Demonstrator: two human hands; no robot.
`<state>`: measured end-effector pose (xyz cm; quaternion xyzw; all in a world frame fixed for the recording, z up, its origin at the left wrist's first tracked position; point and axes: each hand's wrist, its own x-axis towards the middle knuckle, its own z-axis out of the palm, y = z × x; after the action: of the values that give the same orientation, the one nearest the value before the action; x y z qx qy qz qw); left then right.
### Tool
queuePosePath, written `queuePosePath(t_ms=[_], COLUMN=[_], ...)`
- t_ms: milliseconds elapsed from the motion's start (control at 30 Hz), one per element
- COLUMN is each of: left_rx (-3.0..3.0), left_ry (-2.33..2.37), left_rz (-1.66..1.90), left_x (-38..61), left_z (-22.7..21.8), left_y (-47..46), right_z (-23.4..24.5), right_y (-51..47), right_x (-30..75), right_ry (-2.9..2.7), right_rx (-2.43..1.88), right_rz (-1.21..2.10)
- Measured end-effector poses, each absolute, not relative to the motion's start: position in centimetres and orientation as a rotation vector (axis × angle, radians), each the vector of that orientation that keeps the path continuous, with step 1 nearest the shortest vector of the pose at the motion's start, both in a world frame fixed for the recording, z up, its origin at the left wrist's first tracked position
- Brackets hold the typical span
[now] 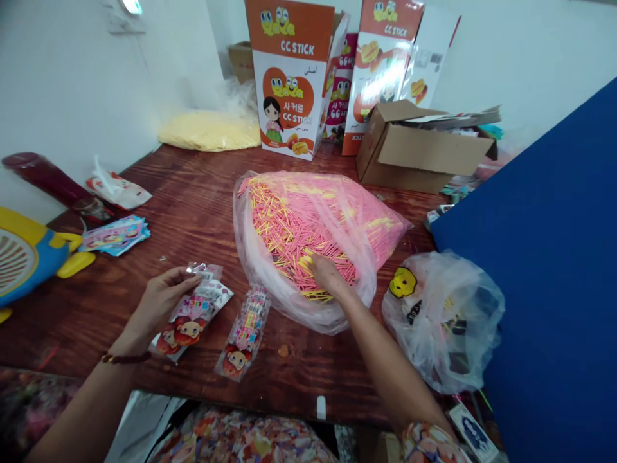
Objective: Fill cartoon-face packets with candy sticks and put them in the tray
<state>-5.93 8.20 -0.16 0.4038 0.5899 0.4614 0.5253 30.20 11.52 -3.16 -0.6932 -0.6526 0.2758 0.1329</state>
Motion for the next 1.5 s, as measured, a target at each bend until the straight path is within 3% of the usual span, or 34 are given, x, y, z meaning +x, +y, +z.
queuePosePath(t_ms=[300, 500, 733, 1067, 1500], left_rx=[1.204, 1.454, 1.643, 1.661, 1.420], left_ry=[1.298, 1.144, 1.013, 0.946, 0.897], left_rz=[0.938, 0.841, 0.808, 0.807, 0.963], left_x=[-2.5, 1.7, 3.6, 3.8, 5.2], left_z=[1.1, 1.7, 3.2, 3.4, 3.0], left_y=[8.4, 8.5, 8.0, 7.8, 8.3], right_z=[-1.6, 1.1, 5.4, 5.2, 4.7], right_y=[11.3, 9.9, 7.8, 6.9, 5.8], right_x=[30.5, 28.4, 23.0, 20.1, 20.9], right_ry=[-1.429, -0.896, -0.817, -0.883, -1.193], right_rx=[-1.630, -1.160, -0.900, -0.808, -1.006], right_rz=[1.046, 1.406, 1.271, 1.206, 1.269])
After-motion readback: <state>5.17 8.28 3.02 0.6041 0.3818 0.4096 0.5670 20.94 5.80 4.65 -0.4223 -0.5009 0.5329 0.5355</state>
